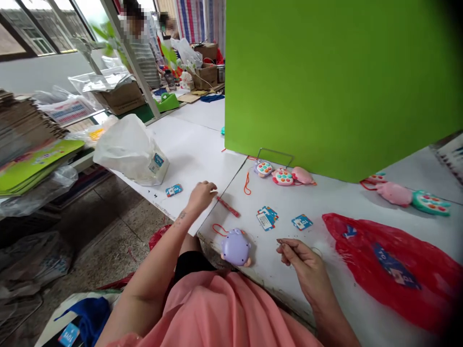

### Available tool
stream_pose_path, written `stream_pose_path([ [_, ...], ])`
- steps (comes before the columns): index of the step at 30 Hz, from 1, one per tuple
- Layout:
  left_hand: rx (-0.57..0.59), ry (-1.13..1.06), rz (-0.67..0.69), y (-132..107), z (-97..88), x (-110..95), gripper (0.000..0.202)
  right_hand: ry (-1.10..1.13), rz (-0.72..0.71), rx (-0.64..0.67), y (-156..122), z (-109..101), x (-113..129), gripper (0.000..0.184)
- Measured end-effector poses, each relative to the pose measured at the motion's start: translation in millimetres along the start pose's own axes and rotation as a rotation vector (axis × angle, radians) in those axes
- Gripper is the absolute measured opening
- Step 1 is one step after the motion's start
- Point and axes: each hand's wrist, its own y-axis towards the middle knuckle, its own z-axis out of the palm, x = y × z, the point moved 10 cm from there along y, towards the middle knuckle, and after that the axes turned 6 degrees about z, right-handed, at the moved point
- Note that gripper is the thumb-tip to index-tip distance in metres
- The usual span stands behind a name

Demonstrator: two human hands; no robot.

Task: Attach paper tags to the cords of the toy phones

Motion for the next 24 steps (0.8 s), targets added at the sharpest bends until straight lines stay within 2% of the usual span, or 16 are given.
stream_pose_path([
  [2, 0.003, -0.013, 0.013, 1, 0.1, -3, 0.021, 0.008, -0.005, -0.005, -1, 1, 1, 0.027],
  [3, 0.032, -0.033, 0.067, 3, 7.2, -16, 0.02, 0.014, -0.007, 0.002, -2, 3, 2, 0.026],
  [4, 0.08, -0.056, 0.152, 5, 18.4, -37, 0.018, 0.02, -0.008, 0.013, -3, 5, 3, 0.026],
  [6, 0.216, -0.092, 0.38, 7, 48.5, -90, 0.017, 0.024, -0.005, 0.041, -6, 11, 3, 0.026],
  [8, 0.33, -0.073, 0.564, 6, 77.7, -137, 0.022, 0.018, -0.001, 0.057, -10, 14, 3, 0.025],
  [11, 0.411, 0.028, 0.664, 14, 109.3, -175, 0.032, 0.004, 0.001, 0.058, -16, 12, 0, 0.024],
  [14, 0.448, 0.075, 0.681, 25, 125.4, -187, 0.036, -0.004, 0.008, 0.054, -20, 6, -3, 0.024],
  [20, 0.481, 0.114, 0.67, 33, 134.5, -185, 0.023, 0.008, 0.014, 0.035, -21, 1, 0, 0.026],
  [24, 0.497, 0.116, 0.652, 33, 135.6, -180, 0.038, 0.0, 0.015, 0.052, -18, 6, 2, 0.027],
])
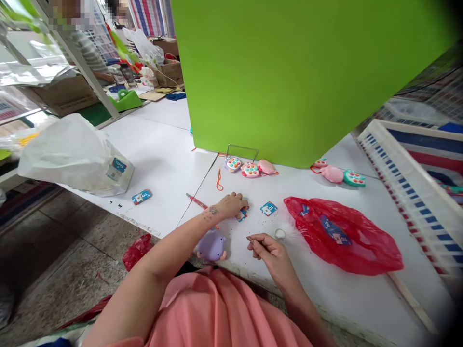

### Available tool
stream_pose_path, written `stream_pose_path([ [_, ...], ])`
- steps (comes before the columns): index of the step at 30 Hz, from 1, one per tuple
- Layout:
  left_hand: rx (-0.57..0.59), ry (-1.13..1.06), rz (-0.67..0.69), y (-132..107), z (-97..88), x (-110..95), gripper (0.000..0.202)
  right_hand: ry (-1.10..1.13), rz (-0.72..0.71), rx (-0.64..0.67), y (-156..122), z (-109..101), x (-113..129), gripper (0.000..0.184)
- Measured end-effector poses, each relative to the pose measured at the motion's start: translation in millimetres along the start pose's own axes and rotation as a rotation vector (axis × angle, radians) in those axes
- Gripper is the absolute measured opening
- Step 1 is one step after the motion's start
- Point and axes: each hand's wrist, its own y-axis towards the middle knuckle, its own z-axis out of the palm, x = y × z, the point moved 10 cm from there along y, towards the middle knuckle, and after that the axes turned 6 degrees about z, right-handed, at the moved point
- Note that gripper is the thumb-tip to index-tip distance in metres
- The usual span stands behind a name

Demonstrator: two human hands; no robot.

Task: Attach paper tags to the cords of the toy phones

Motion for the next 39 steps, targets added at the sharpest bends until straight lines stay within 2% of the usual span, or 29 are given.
stream_pose_path([
  [2, 0.008, -0.011, 0.0, 0, 0.0, 0, 0.042, -0.004, -0.006, 0.007, 0, 3, 1, 0.028],
  [6, 0.007, -0.05, -0.026, 2, -2.4, 1, 0.033, -0.013, -0.011, 0.002, -2, 5, 3, 0.03],
  [12, -0.075, -0.218, -0.091, -5, -7.4, 9, 0.037, -0.047, -0.08, -0.054, -4, -1, 12, 0.025],
  [16, -0.175, -0.411, -0.165, -26, -12.9, 24, 0.034, -0.134, -0.181, -0.118, -3, -8, 27, 0.022],
  [19, -0.259, -0.558, -0.235, -54, -15.6, 31, 0.024, -0.155, -0.177, -0.146, 2, -10, 30, 0.022],
  [20, -0.285, -0.616, -0.261, -65, -14.7, 30, 0.027, -0.155, -0.167, -0.158, 4, -10, 31, 0.022],
  [22, -0.344, -0.796, -0.308, -89, -9.3, 25, 0.034, -0.161, -0.156, -0.173, 7, -7, 33, 0.021],
  [25, -0.522, -1.555, -0.329, -121, 8.9, 8, 0.037, -0.182, -0.209, -0.154, 9, 6, 46, 0.019],
  [26, -0.562, -1.72, -0.324, -130, 13.3, 1, 0.041, -0.191, -0.237, -0.139, 9, 12, 51, 0.018],
  [28, -0.632, -1.903, -0.338, -144, 18.9, -10, 0.05, -0.209, -0.283, -0.107, 8, 24, 59, 0.017],
  [32, -0.721, -1.949, -0.412, -162, 20.3, -17, 0.054, -0.263, -0.309, -0.066, 7, 41, 64, 0.017],
  [35, -0.717, -1.901, -0.43, -166, 16.2, -21, 0.052, -0.343, -0.351, -0.078, 5, 48, 68, 0.014],
  [39, -0.679, -1.819, -0.442, -165, 14.5, -25, 0.045, -0.492, -0.473, -0.102, -2, 61, 81, 0.01],
])
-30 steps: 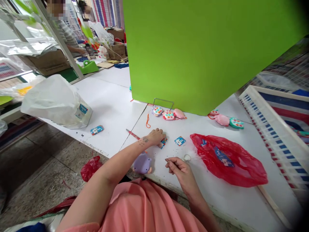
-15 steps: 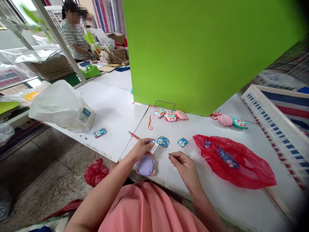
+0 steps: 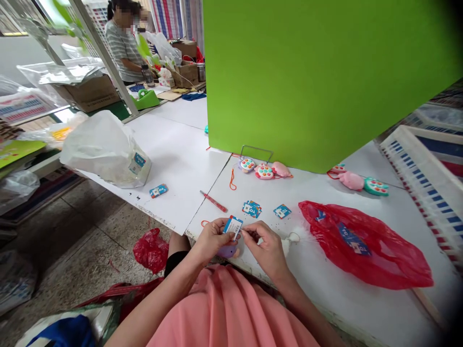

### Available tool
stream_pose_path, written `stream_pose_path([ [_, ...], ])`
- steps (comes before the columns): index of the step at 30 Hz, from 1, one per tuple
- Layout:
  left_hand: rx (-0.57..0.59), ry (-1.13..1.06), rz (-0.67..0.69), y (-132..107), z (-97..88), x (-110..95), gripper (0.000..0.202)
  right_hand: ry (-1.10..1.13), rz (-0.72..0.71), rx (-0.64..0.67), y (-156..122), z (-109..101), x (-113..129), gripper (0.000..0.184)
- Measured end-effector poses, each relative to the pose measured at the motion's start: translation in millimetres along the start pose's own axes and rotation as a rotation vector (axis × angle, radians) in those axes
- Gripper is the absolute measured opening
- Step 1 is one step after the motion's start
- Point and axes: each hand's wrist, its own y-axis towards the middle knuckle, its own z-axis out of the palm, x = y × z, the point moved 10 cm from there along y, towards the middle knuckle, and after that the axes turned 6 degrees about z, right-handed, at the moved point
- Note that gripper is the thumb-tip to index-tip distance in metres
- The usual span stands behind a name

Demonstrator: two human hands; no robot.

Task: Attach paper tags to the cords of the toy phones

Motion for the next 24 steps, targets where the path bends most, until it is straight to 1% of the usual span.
stream_pose_path([
  [4, 0.043, 0.046, 0.041, 2, 7.2, 3, 0.038, -0.148, -0.118, -0.001, 1, 9, 18, 0.011],
  [8, 0.062, 0.114, 0.102, 3, 9.8, 3, 0.03, -0.319, -0.177, -0.015, 1, 17, 26, 0.012],
  [11, 0.055, 0.258, 0.167, 3, 9.3, -3, 0.024, -0.471, -0.214, -0.054, -1, 19, 31, 0.014],
  [14, 0.043, 0.42, 0.219, 2, 10.0, -11, 0.022, -0.589, -0.244, -0.069, -4, 21, 36, 0.015],
  [17, 0.018, 0.559, 0.255, 0, 12.2, -19, 0.024, -0.653, -0.258, -0.063, -4, 23, 38, 0.014],
  [21, 0.015, 0.69, 0.328, -4, 19.9, -31, 0.027, -0.705, -0.229, -0.101, -2, 21, 36, 0.015],
  [24, 0.013, 0.743, 0.351, -4, 22.1, -31, 0.027, -0.716, -0.213, -0.116, -2, 21, 35, 0.015],
])
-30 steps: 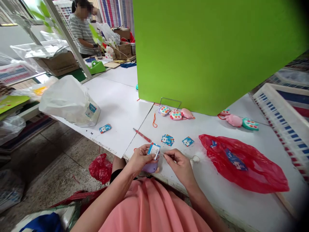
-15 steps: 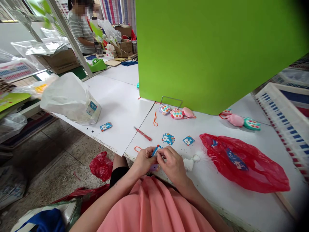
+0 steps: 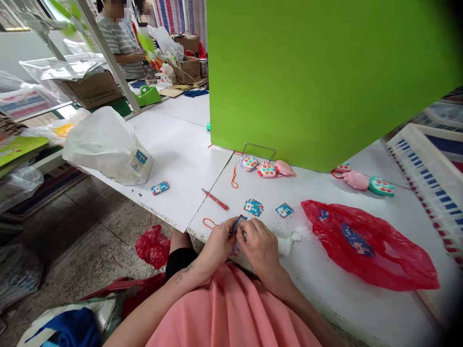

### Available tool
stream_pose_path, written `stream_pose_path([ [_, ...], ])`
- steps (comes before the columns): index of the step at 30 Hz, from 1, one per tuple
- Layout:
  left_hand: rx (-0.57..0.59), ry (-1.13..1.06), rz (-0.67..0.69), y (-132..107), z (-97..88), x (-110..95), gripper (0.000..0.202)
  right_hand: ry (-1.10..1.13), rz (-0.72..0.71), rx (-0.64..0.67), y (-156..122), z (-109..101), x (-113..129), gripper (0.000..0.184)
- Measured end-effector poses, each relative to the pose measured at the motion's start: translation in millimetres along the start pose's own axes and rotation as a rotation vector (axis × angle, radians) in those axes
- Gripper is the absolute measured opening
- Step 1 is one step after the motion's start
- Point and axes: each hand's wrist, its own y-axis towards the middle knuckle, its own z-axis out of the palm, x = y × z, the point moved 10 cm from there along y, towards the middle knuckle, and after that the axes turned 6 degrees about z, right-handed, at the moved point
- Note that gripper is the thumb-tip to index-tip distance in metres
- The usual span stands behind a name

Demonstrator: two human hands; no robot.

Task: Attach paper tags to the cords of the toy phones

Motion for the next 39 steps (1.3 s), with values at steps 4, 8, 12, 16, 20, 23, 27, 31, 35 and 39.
stream_pose_path([
  [4, 0.005, 0.045, 0.012, -2, 4.2, 7, 0.038, 0.009, 0.003, -0.001, 0, 1, 2, 0.015],
  [8, 0.097, 0.077, 0.043, -5, 7.5, 7, 0.062, 0.166, 0.062, 0.027, 2, 2, -10, 0.015],
  [12, 0.274, 0.176, 0.108, -10, 7.3, -7, 0.062, 0.569, 0.162, 0.113, 0, 9, -30, 0.012],
  [16, 0.348, 0.437, 0.107, -11, 3.6, -13, 0.028, 0.812, 0.274, 0.271, -10, 27, -41, 0.012],
  [20, 0.406, 0.683, 0.107, -15, 7.0, -12, 0.014, 1.012, 0.387, 0.388, -18, 41, -46, 0.014],
  [23, 0.406, 0.783, 0.175, -18, 8.0, -17, 0.013, 1.127, 0.429, 0.482, -23, 48, -44, 0.016],
  [27, 0.393, 0.833, 0.281, -24, 10.3, -26, 0.014, 1.206, 0.377, 0.579, -28, 47, -32, 0.034],
  [31, 0.441, 0.827, 0.326, -32, 16.7, -25, 0.009, 1.057, 0.296, 0.692, -35, 46, -21, 0.029],
  [35, 0.453, 0.755, 0.296, -37, 13.6, -22, 0.015, 1.024, 0.3, 0.783, -41, 48, -16, 0.025],
  [39, 0.42, 0.568, 0.2, -31, 0.4, -19, 0.024, 1.001, 0.26, 0.695, -33, 41, -20, 0.017],
])
